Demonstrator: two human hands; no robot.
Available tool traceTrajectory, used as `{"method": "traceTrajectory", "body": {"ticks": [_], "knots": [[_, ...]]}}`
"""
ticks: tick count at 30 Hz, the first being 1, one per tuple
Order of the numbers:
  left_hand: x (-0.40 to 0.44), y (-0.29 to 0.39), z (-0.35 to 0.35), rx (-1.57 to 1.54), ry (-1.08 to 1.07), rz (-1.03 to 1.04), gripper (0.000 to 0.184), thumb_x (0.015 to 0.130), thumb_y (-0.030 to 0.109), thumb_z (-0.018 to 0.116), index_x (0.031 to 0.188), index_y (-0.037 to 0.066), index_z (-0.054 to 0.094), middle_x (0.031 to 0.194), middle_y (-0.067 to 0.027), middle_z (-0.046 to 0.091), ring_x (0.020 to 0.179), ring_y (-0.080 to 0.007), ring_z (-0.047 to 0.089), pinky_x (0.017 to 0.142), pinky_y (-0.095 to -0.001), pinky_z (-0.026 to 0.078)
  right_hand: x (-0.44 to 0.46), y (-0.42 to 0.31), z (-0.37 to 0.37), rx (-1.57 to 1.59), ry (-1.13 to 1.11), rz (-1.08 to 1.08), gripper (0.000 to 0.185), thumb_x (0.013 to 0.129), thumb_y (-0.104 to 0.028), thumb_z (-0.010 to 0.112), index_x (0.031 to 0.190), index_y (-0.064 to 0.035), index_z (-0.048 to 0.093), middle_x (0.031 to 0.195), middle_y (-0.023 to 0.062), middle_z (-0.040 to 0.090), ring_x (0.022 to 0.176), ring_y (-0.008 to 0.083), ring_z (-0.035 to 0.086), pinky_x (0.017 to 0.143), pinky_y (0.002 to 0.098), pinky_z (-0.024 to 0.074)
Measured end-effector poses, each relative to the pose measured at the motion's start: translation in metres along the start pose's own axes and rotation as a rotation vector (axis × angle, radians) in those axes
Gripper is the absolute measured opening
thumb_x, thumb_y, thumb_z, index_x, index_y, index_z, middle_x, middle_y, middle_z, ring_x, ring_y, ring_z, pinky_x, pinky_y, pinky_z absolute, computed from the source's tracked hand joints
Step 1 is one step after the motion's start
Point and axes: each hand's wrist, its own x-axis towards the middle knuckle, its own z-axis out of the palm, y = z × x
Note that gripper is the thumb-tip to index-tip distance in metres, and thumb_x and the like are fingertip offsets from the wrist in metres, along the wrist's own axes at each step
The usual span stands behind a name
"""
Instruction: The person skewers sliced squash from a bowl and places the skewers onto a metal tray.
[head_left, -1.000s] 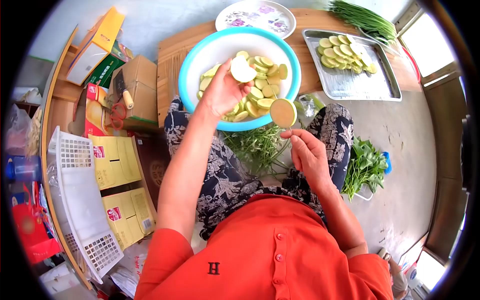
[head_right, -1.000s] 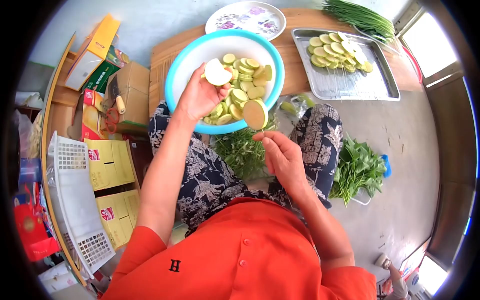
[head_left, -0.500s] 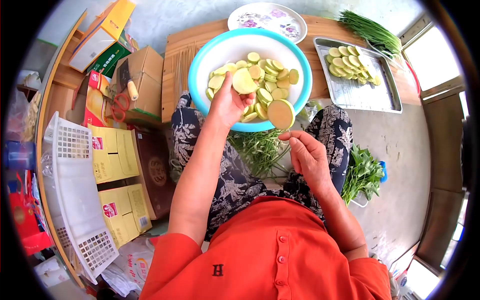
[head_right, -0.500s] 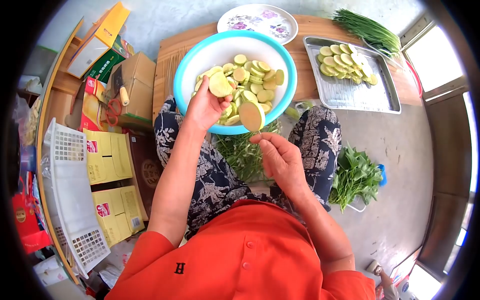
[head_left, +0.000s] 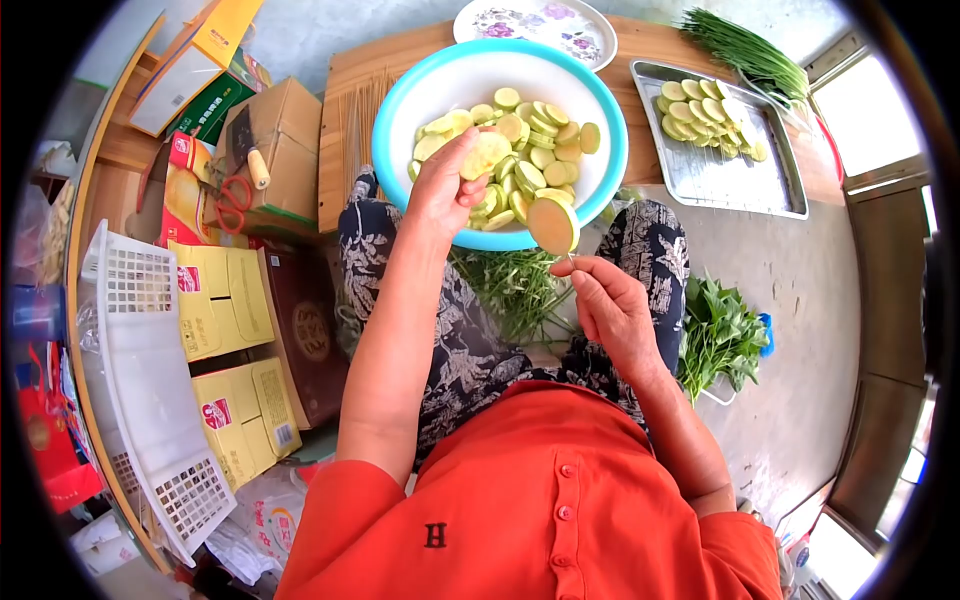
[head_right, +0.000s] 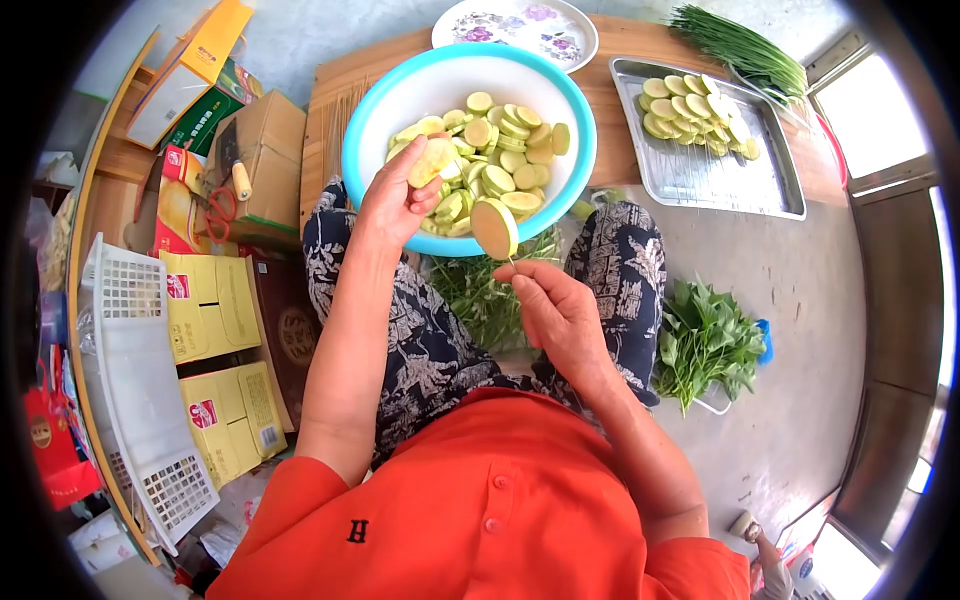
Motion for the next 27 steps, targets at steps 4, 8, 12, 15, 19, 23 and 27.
{"method": "traceTrajectory", "body": {"ticks": [4,8,12,15,19,23,27], "knots": [[0.004,-0.004,0.000,-0.028,0.013,-0.046,0.038,0.098,0.036,0.049,0.106,0.000,0.058,0.078,-0.0010,0.054,0.048,-0.0061,0.035,0.039,-0.0190,0.025,0.001,0.001,0.003,0.010,-0.008,0.029,0.023,0.100,-0.017,0.049,0.109,-0.0020,0.063,0.056,-0.0070,0.042,0.047,0.0020,0.037,0.044,0.0189,0.0293],[0.008,-0.008,-0.005,-0.147,0.003,-0.116,0.052,0.097,0.049,0.043,0.104,-0.001,0.057,0.074,-0.0019,0.054,0.048,-0.0082,0.037,0.038,-0.0206,0.026,0.000,0.001,0.007,-0.032,-0.011,0.043,0.023,0.100,-0.017,0.048,0.109,-0.0025,0.063,0.054,-0.0075,0.041,0.046,0.0010,0.035,0.044,0.0181,0.0280],[0.007,-0.012,0.000,-0.171,0.036,-0.089,0.062,0.095,0.058,0.038,0.101,0.000,0.059,0.075,-0.0068,0.058,0.053,-0.0141,0.047,0.040,-0.0220,0.031,-0.002,0.006,0.013,-0.004,-0.033,0.070,0.021,0.099,-0.016,0.049,0.108,-0.0043,0.064,0.058,-0.0088,0.040,0.049,0.0009,0.034,0.044,0.0183,0.0268],[0.011,-0.016,-0.008,-0.143,0.025,-0.074,0.068,0.094,0.063,0.033,0.098,0.001,0.061,0.082,-0.0134,0.065,0.062,-0.0205,0.058,0.045,-0.0248,0.039,-0.002,0.011,0.015,-0.006,-0.055,0.088,0.020,0.099,-0.016,0.049,0.107,-0.0046,0.064,0.059,-0.0100,0.040,0.050,0.0000,0.033,0.045,0.0178,0.0252],[0.011,-0.017,-0.003,-0.144,0.045,-0.083,0.071,0.093,0.066,0.030,0.097,0.002,0.061,0.083,-0.0155,0.067,0.062,-0.0207,0.059,0.049,-0.0281,0.042,-0.002,0.011,0.017,-0.006,-0.037,0.088,0.021,0.099,-0.016,0.049,0.107,-0.0046,0.065,0.059,-0.0105,0.039,0.050,-0.0005,0.032,0.045,0.0176,0.0242],[0.012,-0.018,-0.006,-0.162,0.005,-0.043,0.071,0.092,0.066,0.031,0.097,0.003,0.062,0.084,-0.0159,0.067,0.067,-0.0236,0.062,0.054,-0.0302,0.044,-0.001,0.009,0.017,0.006,-0.026,0.091,0.021,0.099,-0.017,0.049,0.107,-0.0047,0.065,0.059,-0.0103,0.039,0.050,-0.0002,0.032,0.045,0.0178,0.0244],[0.012,-0.020,-0.008,-0.169,-0.024,-0.025,0.071,0.092,0.066,0.032,0.097,0.002,0.062,0.084,-0.0164,0.067,0.069,-0.0243,0.062,0.055,-0.0310,0.045,0.000,0.009,0.019,-0.023,-0.037,0.079,0.026,0.101,-0.018,0.046,0.108,-0.0014,0.064,0.052,-0.0074,0.041,0.044,0.0004,0.034,0.044,0.0173,0.0278]]}}
